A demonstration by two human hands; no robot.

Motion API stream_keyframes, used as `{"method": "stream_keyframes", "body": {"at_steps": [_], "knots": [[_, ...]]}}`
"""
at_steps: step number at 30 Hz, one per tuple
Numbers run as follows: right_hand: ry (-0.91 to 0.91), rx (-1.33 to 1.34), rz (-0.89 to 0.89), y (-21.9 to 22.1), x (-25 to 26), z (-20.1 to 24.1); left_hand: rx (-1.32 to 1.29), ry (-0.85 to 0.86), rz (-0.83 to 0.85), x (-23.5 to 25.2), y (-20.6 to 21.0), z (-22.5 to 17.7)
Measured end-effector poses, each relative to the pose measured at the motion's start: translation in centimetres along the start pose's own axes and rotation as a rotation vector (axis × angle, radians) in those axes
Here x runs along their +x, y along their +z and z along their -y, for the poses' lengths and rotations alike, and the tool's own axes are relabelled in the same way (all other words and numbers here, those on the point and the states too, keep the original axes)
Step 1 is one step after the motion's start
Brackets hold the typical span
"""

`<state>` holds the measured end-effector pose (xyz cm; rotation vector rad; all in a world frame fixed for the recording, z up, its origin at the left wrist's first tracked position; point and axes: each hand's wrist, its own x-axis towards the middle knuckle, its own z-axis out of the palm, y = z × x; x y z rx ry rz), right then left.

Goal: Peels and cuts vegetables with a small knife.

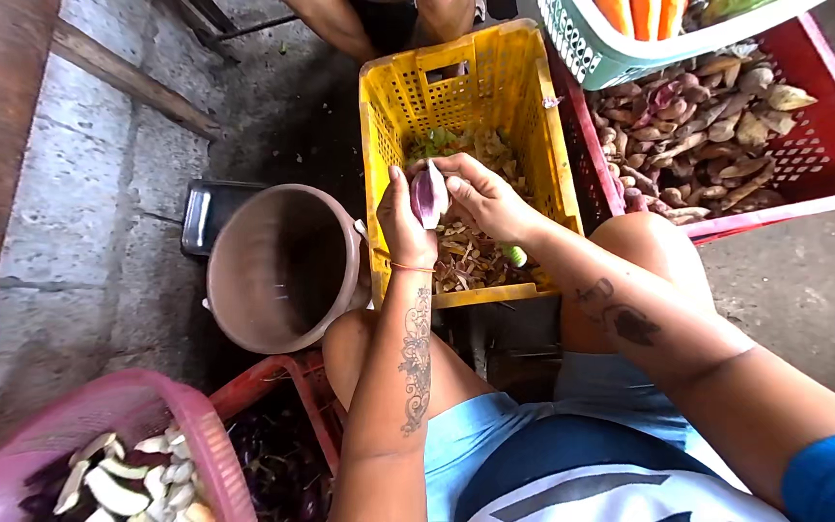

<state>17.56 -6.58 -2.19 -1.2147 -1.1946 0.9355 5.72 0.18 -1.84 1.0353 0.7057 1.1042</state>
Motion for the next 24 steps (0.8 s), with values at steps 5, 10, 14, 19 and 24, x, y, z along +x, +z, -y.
{"method": "stream_keyframes", "body": {"at_steps": [5, 10, 14, 19, 24], "knots": [[0.546, 0.565, -0.036, 0.0, -0.2, 0.9, -0.177, -0.186, -0.007, 0.5, -0.3, -1.0], [0.408, 0.328, 0.11, 0.5, -0.7, 1.2, -0.228, -0.232, -0.117, 1.2, -0.6, -1.9], [0.02, -0.358, 0.189, 0.9, -1.4, 0.8, -0.241, -0.247, -0.243, 1.5, -0.6, -2.1], [-0.091, -0.664, 0.248, 1.4, -1.7, 0.8, -0.282, -0.283, -0.251, 1.5, -0.4, -2.1], [-0.106, -0.69, 0.244, 1.4, -1.7, 0.7, -0.284, -0.291, -0.277, 1.4, -0.2, -2.2]]}}
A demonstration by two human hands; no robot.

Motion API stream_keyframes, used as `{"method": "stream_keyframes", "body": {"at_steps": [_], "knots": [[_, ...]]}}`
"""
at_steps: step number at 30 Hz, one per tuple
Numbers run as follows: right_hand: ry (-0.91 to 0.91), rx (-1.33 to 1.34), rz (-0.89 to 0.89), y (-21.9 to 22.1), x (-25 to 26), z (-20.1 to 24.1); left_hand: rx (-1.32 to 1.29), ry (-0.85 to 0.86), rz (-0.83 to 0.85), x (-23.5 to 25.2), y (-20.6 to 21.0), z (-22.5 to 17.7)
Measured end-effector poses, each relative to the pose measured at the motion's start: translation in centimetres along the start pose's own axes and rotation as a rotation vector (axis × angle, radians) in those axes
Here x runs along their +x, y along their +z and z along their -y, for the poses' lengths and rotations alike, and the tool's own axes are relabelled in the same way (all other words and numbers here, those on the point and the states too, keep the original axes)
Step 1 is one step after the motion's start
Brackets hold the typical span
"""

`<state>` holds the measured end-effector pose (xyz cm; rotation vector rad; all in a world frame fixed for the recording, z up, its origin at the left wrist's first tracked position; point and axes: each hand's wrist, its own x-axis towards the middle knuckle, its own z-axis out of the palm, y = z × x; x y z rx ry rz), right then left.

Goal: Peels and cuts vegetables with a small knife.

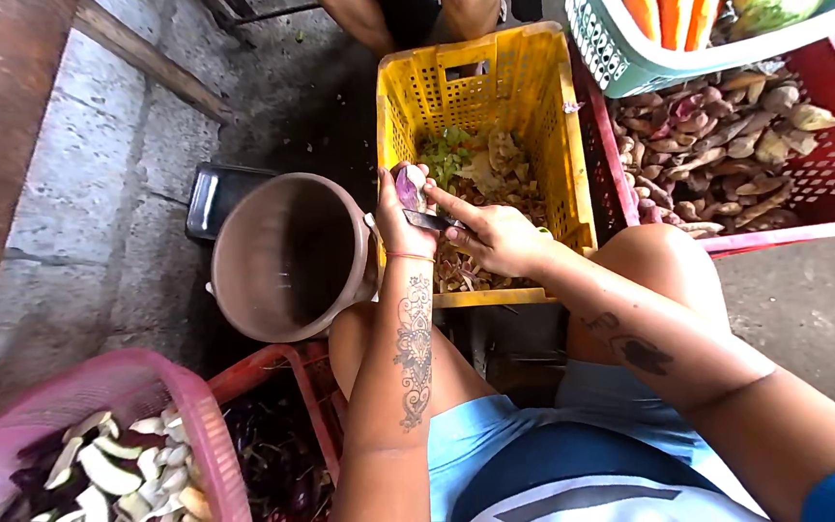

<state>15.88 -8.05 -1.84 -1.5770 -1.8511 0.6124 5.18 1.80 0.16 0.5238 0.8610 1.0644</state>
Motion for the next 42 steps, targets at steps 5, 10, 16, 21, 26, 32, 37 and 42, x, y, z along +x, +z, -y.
{"method": "stream_keyframes", "body": {"at_steps": [5, 10, 16, 21, 26, 32, 37, 42], "knots": [[0.003, -0.025, -0.009, 0.3, 0.1, -0.1, -0.015, -0.009, -0.05, -0.3, 0.2, 0.1], [0.008, -0.009, -0.089, 0.6, 0.1, -0.4, 0.038, 0.007, -0.026, -0.4, 0.1, 0.6], [0.058, 0.051, -0.038, -0.1, 0.2, -0.6, 0.105, 0.035, 0.015, -0.1, -0.4, 0.7], [0.109, 0.054, 0.027, -0.7, 0.3, -0.5, 0.145, 0.078, 0.086, -0.3, -0.6, 0.8], [0.07, 0.109, -0.064, -0.5, 0.5, -1.1, 0.214, 0.095, 0.093, -0.1, -0.8, 1.0], [0.025, 0.146, -0.151, -0.5, 0.7, -1.5, 0.222, 0.083, 0.171, -0.2, -1.0, 1.2], [0.097, 0.17, -0.087, -1.1, 0.7, -1.6, 0.228, 0.059, 0.197, -0.3, -0.6, 1.0], [0.064, 0.133, -0.143, -0.9, 0.7, -1.6, 0.242, 0.057, 0.194, -0.4, -0.4, 0.9]]}}
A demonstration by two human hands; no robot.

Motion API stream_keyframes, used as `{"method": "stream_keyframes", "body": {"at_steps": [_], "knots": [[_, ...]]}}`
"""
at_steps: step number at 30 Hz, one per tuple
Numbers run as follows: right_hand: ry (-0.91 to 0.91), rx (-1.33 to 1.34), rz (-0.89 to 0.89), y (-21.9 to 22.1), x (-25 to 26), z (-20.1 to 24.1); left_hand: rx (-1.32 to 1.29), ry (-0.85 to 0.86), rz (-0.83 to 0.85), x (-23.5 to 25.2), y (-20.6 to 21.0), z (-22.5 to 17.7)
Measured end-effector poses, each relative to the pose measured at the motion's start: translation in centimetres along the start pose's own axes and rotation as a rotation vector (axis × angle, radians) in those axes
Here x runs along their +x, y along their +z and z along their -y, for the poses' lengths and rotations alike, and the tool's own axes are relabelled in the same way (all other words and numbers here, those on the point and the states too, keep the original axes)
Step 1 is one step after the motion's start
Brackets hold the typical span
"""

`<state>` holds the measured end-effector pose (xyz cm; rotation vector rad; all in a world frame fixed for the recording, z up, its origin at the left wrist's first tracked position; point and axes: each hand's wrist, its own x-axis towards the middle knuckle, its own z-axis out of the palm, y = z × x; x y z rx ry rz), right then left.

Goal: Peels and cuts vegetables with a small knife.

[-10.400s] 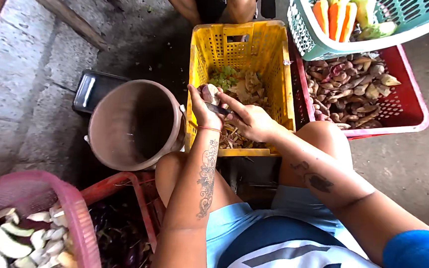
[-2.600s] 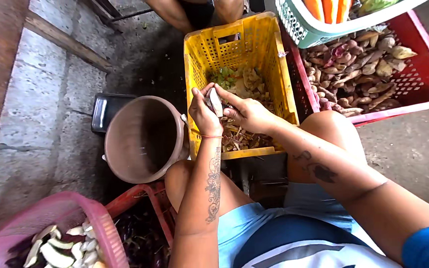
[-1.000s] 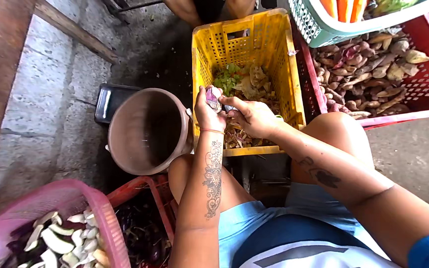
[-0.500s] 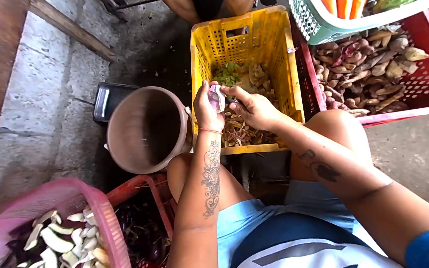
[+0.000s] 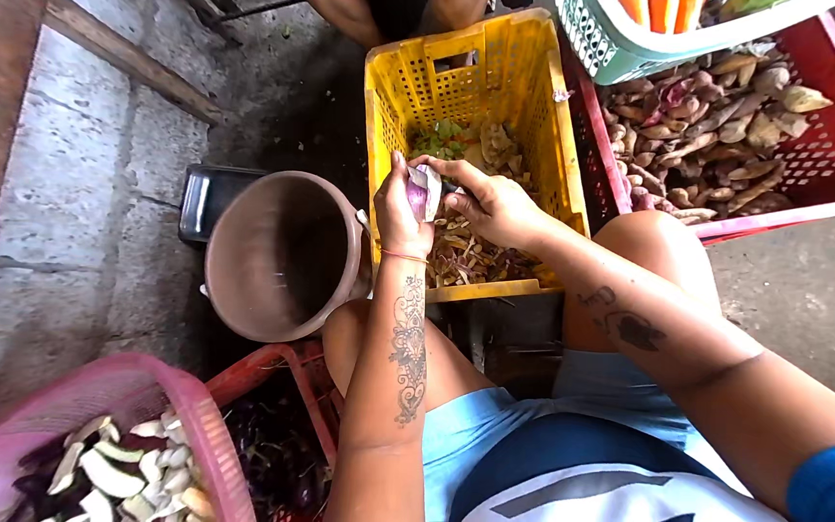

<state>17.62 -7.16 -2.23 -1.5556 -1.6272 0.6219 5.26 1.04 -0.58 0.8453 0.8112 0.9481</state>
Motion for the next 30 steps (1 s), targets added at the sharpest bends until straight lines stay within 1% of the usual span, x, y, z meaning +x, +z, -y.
{"method": "stream_keyframes", "body": {"at_steps": [3, 5, 7, 8, 9, 11, 13, 15, 18, 21, 24, 27, 30], "knots": [[-0.026, 0.085, -0.058, 0.1, 0.3, -0.7, 0.03, -0.009, 0.026, -0.1, -0.2, 0.2], [0.023, 0.302, -0.064, 0.0, 0.4, -0.5, 0.031, -0.023, 0.061, -0.1, -0.4, -0.1], [0.115, 0.565, -0.081, 0.0, 0.5, 0.1, 0.036, -0.022, 0.087, -0.1, -0.4, -0.5], [0.148, 0.581, -0.055, -0.3, 0.5, 0.2, 0.044, -0.011, 0.075, -0.1, -0.4, -0.6], [0.16, 0.518, -0.015, -0.6, 0.3, 0.2, 0.056, 0.003, 0.047, 0.0, -0.5, -0.6], [0.116, 0.28, 0.104, -1.0, 0.2, 0.4, 0.088, 0.041, -0.007, 0.3, -0.7, -0.6], [0.076, 0.125, 0.158, -0.9, 0.0, 0.5, 0.112, 0.074, -0.022, 0.5, -0.7, -0.5], [0.058, 0.036, 0.193, -0.8, 0.0, 0.6, 0.126, 0.103, -0.032, 0.5, -0.6, -0.3], [0.071, 0.001, 0.194, -0.9, 0.1, 0.9, 0.148, 0.15, -0.051, 0.5, -0.4, 0.0], [0.073, -0.042, 0.131, -0.7, 0.1, 0.9, 0.164, 0.138, -0.083, 0.3, -0.1, 0.1], [0.087, -0.062, 0.09, -0.6, 0.1, 0.8, 0.182, 0.168, -0.076, 0.2, 0.0, 0.5], [0.097, -0.037, 0.048, -0.7, 0.2, 0.6, 0.221, 0.21, -0.059, -0.1, 0.1, 0.7], [0.1, 0.038, 0.011, -0.7, 0.3, 0.3, 0.25, 0.191, -0.036, -0.1, 0.1, 1.0]]}}
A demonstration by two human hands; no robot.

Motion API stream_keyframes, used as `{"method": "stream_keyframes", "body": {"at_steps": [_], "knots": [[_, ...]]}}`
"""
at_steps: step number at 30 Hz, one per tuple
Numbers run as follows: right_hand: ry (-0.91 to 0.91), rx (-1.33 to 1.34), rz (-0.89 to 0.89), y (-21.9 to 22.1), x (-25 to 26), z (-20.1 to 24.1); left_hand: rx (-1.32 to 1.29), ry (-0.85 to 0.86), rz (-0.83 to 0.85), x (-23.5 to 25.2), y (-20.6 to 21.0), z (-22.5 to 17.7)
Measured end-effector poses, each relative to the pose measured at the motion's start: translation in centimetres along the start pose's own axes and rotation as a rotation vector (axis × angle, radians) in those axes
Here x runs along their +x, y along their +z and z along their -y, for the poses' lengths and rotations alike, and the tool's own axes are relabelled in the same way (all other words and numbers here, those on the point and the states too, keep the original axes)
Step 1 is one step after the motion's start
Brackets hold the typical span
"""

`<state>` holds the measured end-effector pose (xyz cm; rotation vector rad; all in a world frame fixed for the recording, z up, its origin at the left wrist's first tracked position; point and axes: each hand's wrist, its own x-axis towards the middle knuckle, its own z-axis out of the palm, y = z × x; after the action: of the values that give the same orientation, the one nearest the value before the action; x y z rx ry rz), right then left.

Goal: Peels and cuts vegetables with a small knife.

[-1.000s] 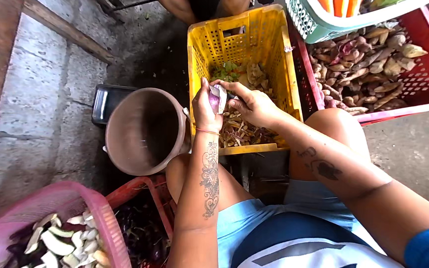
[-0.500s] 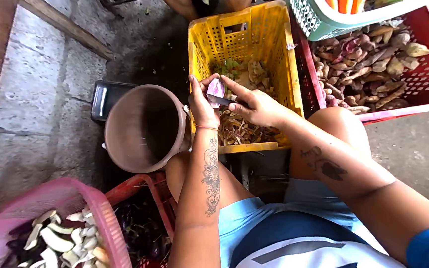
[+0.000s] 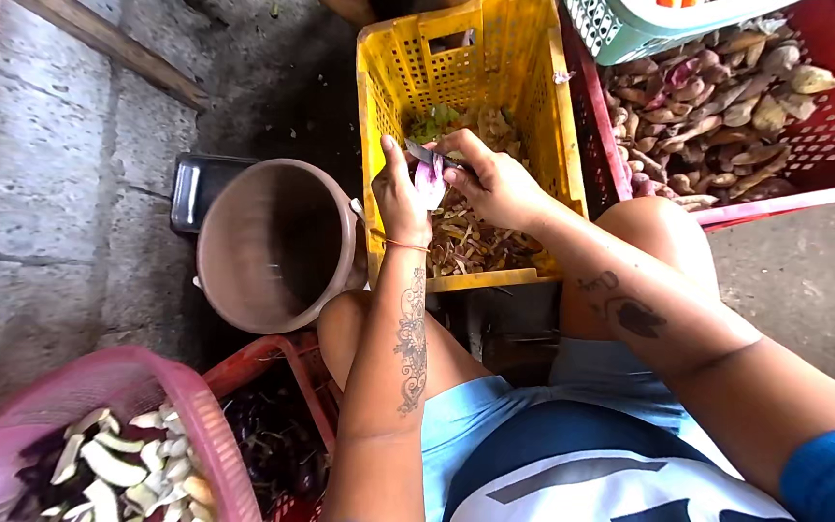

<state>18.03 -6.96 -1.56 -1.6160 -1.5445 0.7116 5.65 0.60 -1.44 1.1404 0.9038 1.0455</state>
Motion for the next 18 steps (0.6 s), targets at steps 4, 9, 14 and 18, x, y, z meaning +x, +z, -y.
{"method": "stream_keyframes", "body": {"at_steps": [4, 9, 14, 18], "knots": [[0.053, 0.591, -0.031, 0.4, 0.0, 0.1, -0.073, -0.102, 0.076, 0.0, 0.0, -0.7], [0.142, 0.813, -0.053, -0.2, 0.0, 0.4, -0.201, -0.147, 0.063, 0.1, -0.2, -1.1], [-0.096, 0.132, 0.127, 0.7, -1.1, 0.8, -0.289, -0.083, -0.092, 1.0, -0.6, -0.7], [-0.141, -0.071, 0.192, 1.0, -1.4, 1.5, -0.363, -0.068, -0.147, 1.2, -0.6, -0.5]]}}
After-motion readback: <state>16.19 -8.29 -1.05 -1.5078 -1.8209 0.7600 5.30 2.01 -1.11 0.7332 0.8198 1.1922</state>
